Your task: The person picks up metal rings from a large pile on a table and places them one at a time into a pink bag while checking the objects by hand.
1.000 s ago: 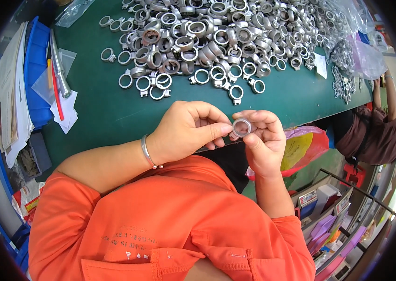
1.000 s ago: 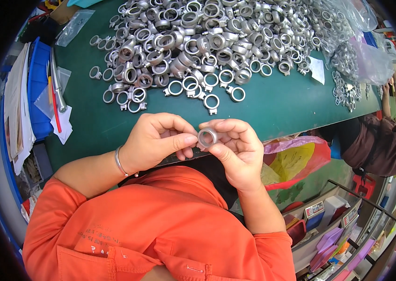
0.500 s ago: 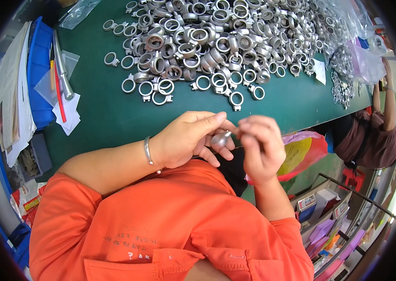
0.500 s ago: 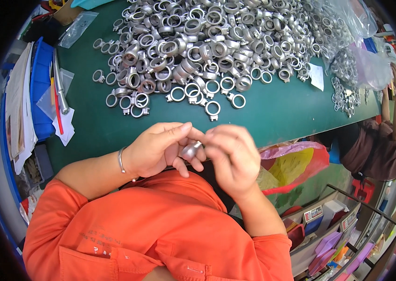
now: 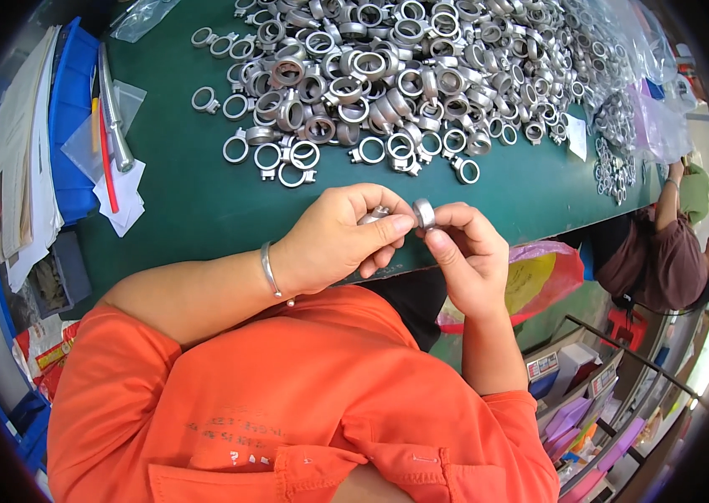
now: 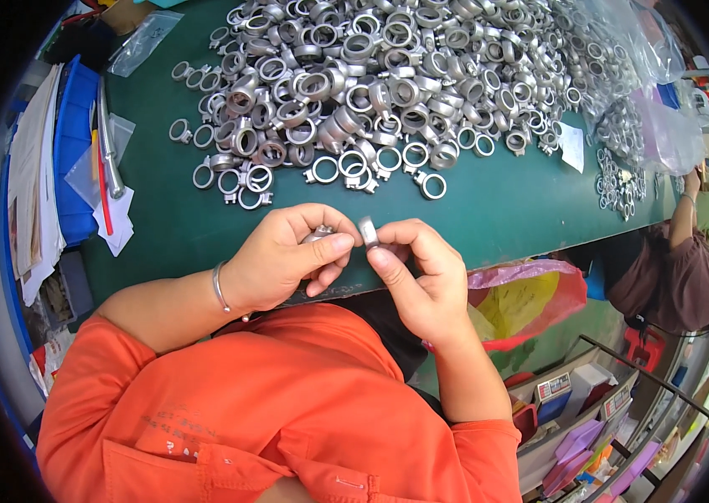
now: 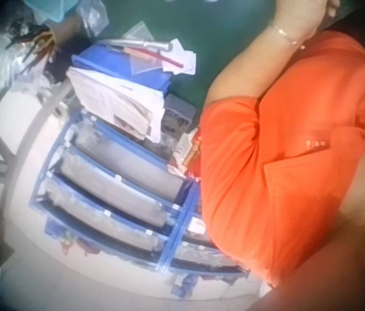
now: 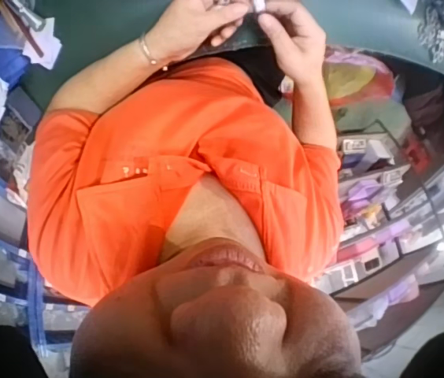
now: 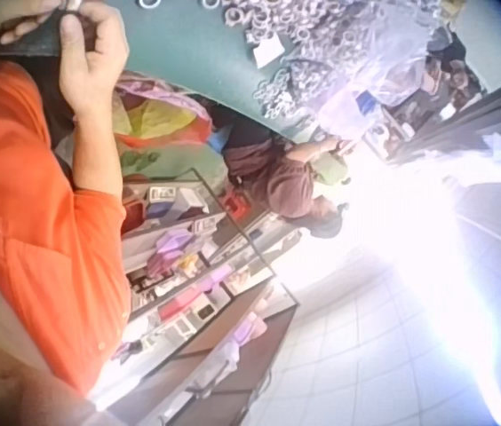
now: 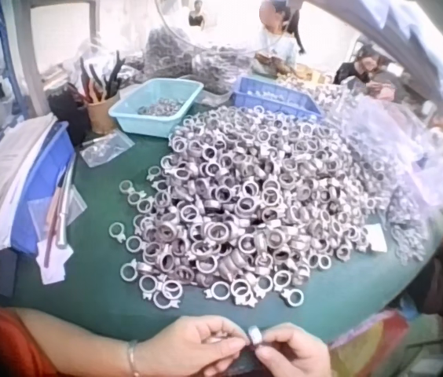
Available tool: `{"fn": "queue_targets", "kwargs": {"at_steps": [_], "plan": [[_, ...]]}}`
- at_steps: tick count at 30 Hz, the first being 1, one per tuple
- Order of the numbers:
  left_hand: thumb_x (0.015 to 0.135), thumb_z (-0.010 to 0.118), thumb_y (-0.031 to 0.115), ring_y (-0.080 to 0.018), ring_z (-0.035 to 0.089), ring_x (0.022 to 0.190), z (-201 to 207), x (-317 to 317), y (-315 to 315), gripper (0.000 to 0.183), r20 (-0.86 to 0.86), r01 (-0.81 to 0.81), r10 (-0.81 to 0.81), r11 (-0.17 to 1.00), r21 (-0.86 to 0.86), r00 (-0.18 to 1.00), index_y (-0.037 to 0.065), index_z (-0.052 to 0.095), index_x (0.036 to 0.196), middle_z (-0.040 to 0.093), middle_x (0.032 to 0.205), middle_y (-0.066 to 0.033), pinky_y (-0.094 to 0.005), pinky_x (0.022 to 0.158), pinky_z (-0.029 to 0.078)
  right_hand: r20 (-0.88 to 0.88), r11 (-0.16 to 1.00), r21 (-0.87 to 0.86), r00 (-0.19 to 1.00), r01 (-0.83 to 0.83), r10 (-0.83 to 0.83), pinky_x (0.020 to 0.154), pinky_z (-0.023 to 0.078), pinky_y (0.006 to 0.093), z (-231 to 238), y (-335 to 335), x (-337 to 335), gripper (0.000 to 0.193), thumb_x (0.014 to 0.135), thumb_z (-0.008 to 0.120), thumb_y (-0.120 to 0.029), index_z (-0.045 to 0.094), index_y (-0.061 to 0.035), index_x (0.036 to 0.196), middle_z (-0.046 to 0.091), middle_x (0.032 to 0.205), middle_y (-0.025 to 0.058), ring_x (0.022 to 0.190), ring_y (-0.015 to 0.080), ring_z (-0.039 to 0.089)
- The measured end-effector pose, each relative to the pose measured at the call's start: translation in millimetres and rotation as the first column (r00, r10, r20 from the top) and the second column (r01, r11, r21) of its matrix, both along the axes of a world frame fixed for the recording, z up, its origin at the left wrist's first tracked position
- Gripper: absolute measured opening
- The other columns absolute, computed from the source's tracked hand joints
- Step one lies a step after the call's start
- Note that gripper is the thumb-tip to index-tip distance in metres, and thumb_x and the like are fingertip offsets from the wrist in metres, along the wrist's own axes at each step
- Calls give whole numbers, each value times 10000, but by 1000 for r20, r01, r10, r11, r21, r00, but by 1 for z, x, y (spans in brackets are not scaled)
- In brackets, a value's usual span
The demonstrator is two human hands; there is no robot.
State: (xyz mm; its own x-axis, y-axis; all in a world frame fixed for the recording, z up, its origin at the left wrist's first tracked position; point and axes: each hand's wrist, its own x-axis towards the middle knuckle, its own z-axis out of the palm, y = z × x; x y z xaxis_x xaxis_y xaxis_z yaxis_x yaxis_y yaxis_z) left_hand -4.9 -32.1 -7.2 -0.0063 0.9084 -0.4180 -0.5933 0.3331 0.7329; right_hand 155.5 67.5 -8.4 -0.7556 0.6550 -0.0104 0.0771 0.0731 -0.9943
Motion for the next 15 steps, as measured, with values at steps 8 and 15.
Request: {"fn": "queue_targets", "kwargs": {"at_steps": [8,15], "plan": [[836,605,81,-59,474,546,4,0,-1,97,-252,-1,20,997,75,967,21,585,910,540,719,-15,-175,452,363,-80,963,236,990,133,-117,676,477,239,-4,-8,-6,164,815,543,66,548,8,968,582,855,75,800,134,574],[810,604,14,-50,503,620,-6,4,-3,53,-597,51,231,908,417,769,29,608,860,553,842,-17,-176,547,390,-193,942,-328,981,-67,2,777,488,261,2,-8,-5,318,825,543,71,466,49,1133,555,1053,123,911,153,572]]}}
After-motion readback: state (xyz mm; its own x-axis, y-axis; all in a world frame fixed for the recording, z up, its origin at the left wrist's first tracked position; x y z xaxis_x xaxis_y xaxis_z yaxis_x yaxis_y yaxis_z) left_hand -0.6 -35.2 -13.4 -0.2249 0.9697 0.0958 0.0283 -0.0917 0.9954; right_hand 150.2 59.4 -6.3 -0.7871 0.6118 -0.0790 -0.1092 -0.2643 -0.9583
